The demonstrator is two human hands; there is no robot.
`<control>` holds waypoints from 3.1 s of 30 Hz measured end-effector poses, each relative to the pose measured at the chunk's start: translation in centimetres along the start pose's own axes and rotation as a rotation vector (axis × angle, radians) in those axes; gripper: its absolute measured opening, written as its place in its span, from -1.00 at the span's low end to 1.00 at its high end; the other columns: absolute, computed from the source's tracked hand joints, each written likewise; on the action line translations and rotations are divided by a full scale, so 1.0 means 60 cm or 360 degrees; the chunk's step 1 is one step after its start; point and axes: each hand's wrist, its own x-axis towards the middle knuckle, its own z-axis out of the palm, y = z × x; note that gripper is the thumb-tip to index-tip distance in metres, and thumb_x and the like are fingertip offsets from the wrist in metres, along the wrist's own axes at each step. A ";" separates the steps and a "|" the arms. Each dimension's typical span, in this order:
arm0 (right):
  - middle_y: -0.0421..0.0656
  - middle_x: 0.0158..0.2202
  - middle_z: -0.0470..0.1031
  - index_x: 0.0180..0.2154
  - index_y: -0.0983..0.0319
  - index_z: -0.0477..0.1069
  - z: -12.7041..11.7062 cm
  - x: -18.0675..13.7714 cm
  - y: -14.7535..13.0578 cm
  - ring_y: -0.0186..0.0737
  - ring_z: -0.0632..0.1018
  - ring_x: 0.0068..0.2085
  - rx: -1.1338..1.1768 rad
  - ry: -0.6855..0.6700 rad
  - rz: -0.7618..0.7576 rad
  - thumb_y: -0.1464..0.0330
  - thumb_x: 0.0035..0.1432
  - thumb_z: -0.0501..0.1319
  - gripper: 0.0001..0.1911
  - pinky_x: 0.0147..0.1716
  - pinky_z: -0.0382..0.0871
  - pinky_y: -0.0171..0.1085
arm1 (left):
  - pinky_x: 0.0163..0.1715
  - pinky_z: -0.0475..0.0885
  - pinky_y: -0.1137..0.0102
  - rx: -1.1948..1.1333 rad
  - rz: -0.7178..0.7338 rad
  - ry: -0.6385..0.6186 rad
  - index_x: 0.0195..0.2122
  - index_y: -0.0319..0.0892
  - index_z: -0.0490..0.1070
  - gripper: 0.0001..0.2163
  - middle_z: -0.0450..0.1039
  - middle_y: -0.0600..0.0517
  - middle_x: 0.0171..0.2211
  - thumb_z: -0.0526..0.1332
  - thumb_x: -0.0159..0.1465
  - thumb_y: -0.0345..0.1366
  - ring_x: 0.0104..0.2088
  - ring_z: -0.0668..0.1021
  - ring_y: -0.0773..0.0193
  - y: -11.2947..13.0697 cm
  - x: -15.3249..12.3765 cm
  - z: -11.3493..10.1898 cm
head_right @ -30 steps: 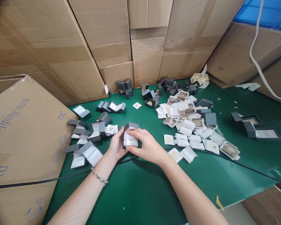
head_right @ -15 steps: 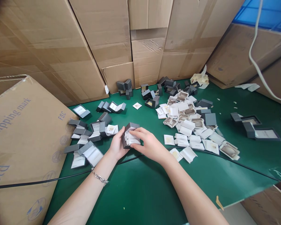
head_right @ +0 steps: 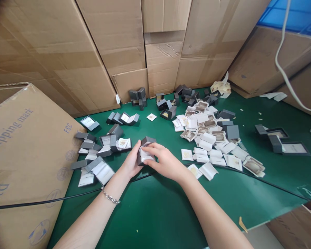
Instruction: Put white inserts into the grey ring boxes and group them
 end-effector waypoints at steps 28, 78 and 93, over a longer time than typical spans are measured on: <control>-0.12 -0.33 0.50 -0.27 0.22 0.49 0.037 0.015 0.005 -0.28 0.48 -0.41 -0.0095 0.0751 0.0180 0.26 0.14 0.13 -0.78 -0.39 0.41 -0.29 | -0.39 0.42 0.45 -0.0030 0.0405 0.0222 -0.06 -0.19 0.36 -0.65 0.48 0.00 -0.29 0.14 0.21 -0.09 -0.36 0.51 0.30 -0.006 0.013 -0.009; -0.15 -0.29 0.42 -0.29 0.22 0.44 0.028 0.019 0.018 -0.31 0.43 -0.33 0.0233 0.0259 0.0190 0.28 0.17 0.08 -0.79 -0.37 0.32 -0.31 | -0.41 0.36 0.46 0.0223 0.0370 0.0169 -0.12 -0.17 0.37 -0.63 0.44 0.00 -0.31 0.16 0.16 -0.03 -0.37 0.47 0.30 -0.014 0.002 0.001; -0.20 -0.38 0.54 -0.24 0.22 0.49 0.032 0.011 0.005 -0.33 0.45 -0.44 0.0192 0.0203 0.0232 0.32 0.16 0.07 -0.76 -0.44 0.29 -0.35 | -0.35 0.38 0.44 0.0279 0.0303 0.0089 -0.08 -0.12 0.36 -0.64 0.47 0.01 -0.30 0.14 0.18 -0.03 -0.33 0.50 0.28 -0.013 0.001 0.001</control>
